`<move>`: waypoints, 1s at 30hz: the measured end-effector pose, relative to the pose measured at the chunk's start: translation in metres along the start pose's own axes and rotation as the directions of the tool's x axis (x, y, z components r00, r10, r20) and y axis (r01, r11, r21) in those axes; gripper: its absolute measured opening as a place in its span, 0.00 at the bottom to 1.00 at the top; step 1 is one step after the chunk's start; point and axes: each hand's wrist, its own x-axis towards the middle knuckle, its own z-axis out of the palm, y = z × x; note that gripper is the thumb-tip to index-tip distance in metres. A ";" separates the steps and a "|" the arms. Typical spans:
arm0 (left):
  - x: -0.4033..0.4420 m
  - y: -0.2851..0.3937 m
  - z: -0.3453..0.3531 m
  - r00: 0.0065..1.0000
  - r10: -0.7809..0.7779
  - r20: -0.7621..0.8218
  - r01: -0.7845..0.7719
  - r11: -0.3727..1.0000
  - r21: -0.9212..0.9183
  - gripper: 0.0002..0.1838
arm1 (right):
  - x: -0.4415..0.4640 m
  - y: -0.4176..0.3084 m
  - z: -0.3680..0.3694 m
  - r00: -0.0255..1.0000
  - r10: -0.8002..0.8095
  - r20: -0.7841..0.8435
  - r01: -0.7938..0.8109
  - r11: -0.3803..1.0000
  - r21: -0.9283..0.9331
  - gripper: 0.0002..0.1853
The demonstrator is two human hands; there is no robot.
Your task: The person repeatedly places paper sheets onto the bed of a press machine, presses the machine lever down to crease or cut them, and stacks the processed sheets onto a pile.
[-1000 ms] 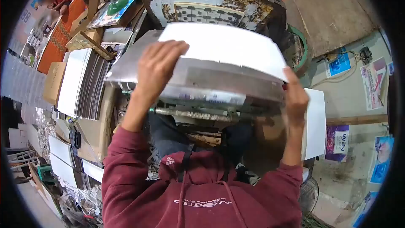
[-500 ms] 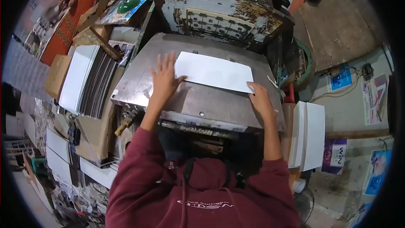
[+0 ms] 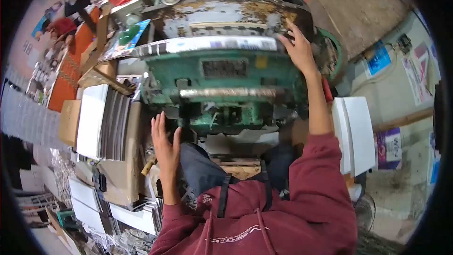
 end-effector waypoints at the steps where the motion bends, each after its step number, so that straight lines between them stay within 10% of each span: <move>1: -0.002 -0.003 0.005 1.000 -0.007 0.026 0.007 1.000 -0.007 0.32 | -0.025 -0.009 -0.016 0.998 -0.034 -0.048 0.034 0.999 -0.002 0.32; 6: -0.007 0.003 0.039 0.989 0.057 0.134 -0.046 0.995 -0.083 0.29 | -0.177 0.009 -0.098 0.912 0.389 -0.128 -0.408 0.889 -0.206 0.30; 13: 0.001 0.025 0.076 0.943 0.191 0.272 -0.154 0.976 -0.154 0.27 | -0.379 0.031 -0.237 0.641 0.549 -0.537 -0.697 0.122 -0.707 0.23; 23: 0.004 0.055 0.090 0.863 0.325 0.386 -0.267 0.943 -0.197 0.26 | -0.441 0.067 -0.298 0.717 0.581 -0.386 -0.693 0.530 -0.489 0.20; 25: 0.004 0.054 0.090 0.865 0.314 0.392 -0.265 0.948 -0.175 0.27 | -0.437 0.074 -0.310 0.508 0.800 -0.319 -0.858 0.503 -0.104 0.18; 30: 0.026 0.065 0.082 0.851 0.279 0.446 -0.246 0.960 -0.132 0.26 | -0.404 0.075 -0.319 0.483 0.831 -0.277 -0.875 0.450 -0.177 0.18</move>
